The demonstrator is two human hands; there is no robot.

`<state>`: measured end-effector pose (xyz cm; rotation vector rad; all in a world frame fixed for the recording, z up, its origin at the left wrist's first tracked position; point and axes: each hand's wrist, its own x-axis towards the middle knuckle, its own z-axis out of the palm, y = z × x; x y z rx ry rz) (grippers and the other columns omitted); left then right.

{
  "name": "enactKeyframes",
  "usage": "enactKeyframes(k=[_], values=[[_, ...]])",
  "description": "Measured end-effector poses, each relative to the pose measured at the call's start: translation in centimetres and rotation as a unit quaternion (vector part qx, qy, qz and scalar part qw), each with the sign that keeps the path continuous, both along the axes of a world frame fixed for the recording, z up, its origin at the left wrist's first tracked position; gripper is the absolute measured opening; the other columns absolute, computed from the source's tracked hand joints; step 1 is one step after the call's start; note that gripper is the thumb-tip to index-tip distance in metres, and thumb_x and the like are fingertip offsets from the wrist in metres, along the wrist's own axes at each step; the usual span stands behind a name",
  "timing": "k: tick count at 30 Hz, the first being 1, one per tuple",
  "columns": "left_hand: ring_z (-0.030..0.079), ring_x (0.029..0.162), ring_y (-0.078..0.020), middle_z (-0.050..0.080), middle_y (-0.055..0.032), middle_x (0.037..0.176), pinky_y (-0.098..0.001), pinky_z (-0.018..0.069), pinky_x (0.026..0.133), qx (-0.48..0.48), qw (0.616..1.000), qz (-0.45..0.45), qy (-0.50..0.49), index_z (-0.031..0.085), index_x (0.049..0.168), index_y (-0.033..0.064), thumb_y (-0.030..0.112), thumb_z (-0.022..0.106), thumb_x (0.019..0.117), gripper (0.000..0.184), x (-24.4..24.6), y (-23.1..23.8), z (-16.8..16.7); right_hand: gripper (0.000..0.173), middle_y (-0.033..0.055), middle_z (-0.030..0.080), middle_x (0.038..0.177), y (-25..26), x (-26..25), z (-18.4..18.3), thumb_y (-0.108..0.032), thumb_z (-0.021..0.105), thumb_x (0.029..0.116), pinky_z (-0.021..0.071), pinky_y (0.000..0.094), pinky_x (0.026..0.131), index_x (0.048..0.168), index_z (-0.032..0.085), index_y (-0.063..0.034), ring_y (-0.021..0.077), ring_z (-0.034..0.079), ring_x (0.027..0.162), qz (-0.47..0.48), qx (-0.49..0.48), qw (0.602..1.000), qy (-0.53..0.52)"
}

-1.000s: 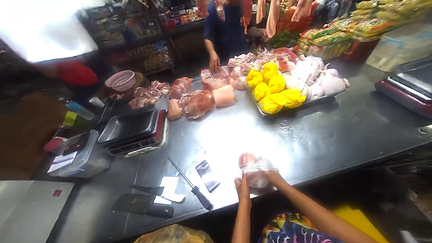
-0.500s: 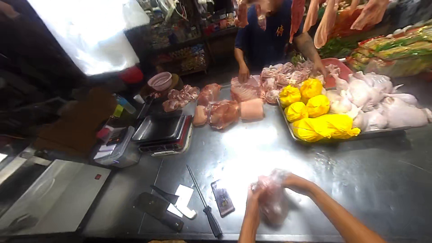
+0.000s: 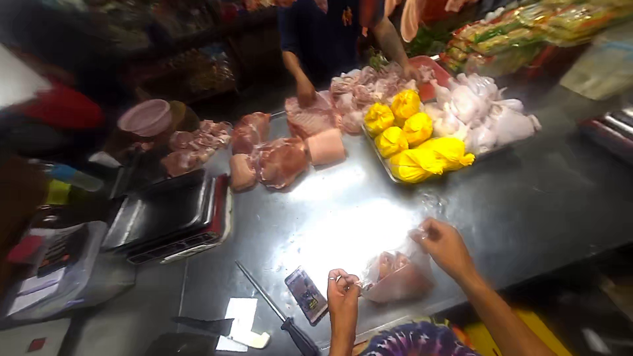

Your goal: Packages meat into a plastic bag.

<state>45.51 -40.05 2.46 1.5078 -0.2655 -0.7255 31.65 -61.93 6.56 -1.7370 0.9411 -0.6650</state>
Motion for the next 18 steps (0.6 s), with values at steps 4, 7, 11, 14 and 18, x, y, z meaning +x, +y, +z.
enactKeyframes(k=[4,7,11,14,18], values=[[0.06,0.066,-0.0083,0.063,0.0019,0.074,-0.0304,0.0531,0.066,0.12,0.963,-0.237,-0.041,0.067,0.114,0.0013,0.011,0.065,0.0853,0.03,1.1,0.4,1.5,0.008,-0.0068,0.062,0.068,2.6,1.1,2.6,-0.018,0.07,0.0871,0.0476,0.0182,0.05,0.084,0.066,-0.0122,0.0013,0.055,0.054,0.007,0.024,0.998,-0.061],[0.065,0.07,-0.0211,0.067,-0.0059,0.075,-0.0471,0.0543,0.07,0.257,0.897,-0.328,-0.146,0.076,0.1,0.0077,0.023,0.068,0.0892,0.02,2.0,0.4,2.5,0.006,-0.0068,0.06,0.063,4.3,2.3,3.2,-0.019,0.069,0.0861,0.0461,0.0183,0.045,0.085,0.065,-0.0144,0.0022,0.054,0.05,0.008,0.028,0.996,-0.083],[0.065,0.077,-0.0118,0.069,-0.0047,0.086,-0.0333,0.0547,0.075,0.152,0.929,-0.324,-0.09,0.073,0.098,0.0035,0.02,0.066,0.095,0.018,4.4,1.3,1.6,0.013,-0.0006,0.066,0.064,6.7,2.9,2.9,-0.014,0.074,0.0847,0.0549,0.0237,0.052,0.096,0.069,-0.0091,0.0091,0.062,0.053,0.011,0.11,0.99,-0.082],[0.066,0.081,-0.0169,0.069,-0.0084,0.098,-0.0382,0.056,0.077,0.137,0.9,-0.407,-0.076,0.067,0.121,0.0048,0.039,0.073,0.0923,0.045,5.8,1.1,1.4,0.023,-0.0002,0.069,0.068,8.3,2.8,3.0,-0.01,0.079,0.0799,0.0566,0.0238,0.058,0.101,0.069,-0.0077,0.009,0.065,0.059,-0.005,0.137,0.988,-0.074],[0.067,0.096,-0.029,0.069,-0.0126,0.105,-0.0533,0.0546,0.087,0.191,0.831,-0.491,-0.181,0.071,0.123,0.0115,0.05,0.072,0.0894,0.051,4.2,-0.3,-0.6,0.033,0.0037,0.071,0.073,8.9,2.6,3.2,-0.003,0.079,0.0752,0.06,0.0283,0.056,0.106,0.067,-0.0062,0.0139,0.068,0.059,-0.012,0.146,0.986,-0.074]])
